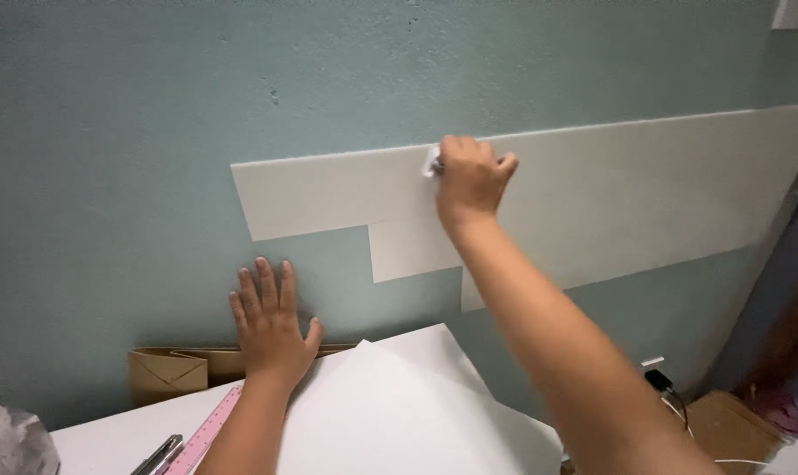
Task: The person is cleaning the surface of white panels attached to a wall using a cloth and preparing a white board on a table.
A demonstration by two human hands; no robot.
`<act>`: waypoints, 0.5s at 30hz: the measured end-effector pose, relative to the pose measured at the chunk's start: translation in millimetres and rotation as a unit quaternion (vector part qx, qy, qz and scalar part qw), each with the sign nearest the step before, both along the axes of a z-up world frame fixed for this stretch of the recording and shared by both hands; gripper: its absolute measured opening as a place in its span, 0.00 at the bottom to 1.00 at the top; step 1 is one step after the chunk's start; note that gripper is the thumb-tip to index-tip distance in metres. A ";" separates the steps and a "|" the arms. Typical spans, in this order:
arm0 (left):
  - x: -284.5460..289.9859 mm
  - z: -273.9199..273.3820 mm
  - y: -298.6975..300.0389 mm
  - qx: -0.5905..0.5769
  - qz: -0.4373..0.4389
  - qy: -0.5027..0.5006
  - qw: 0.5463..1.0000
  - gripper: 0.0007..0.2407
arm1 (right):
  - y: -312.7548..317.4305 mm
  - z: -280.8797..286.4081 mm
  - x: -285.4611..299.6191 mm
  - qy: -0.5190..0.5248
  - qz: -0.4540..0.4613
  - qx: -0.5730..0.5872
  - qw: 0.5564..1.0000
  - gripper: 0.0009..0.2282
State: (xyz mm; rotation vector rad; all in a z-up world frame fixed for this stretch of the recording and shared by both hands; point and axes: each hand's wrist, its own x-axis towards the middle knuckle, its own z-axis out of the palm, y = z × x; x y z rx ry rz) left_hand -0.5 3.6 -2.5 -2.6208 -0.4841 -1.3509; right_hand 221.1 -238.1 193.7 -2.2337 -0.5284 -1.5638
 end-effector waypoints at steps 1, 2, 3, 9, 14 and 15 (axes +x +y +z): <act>-0.3 -0.1 -0.2 0.001 0.001 0.005 1.000 0.46 | 9.5 0.4 -7.2 -0.005 0.007 -0.004 1.000 0.09; -0.6 -0.5 -0.4 0.003 0.002 0.010 1.000 0.46 | 18.8 0.6 -14.3 -0.010 0.014 -0.007 1.000 0.09; -0.5 -0.7 0.2 0.002 0.002 0.010 1.000 0.46 | 25.2 -6.6 -21.9 -0.010 0.014 -0.007 1.000 0.09; -2.8 1.0 -0.6 -0.005 -0.005 0.015 1.000 0.46 | 35.3 -61.4 -23.2 -0.115 0.064 -0.051 0.990 0.09; -1.6 0.1 1.0 0.006 -0.007 0.012 1.000 0.46 | -4.2 -71.8 -1.1 -0.109 0.020 -0.088 0.990 0.09; -0.1 -1.4 1.5 0.005 -0.007 0.012 1.000 0.46 | -13.2 -68.4 7.4 -0.109 0.020 -0.088 0.990 0.09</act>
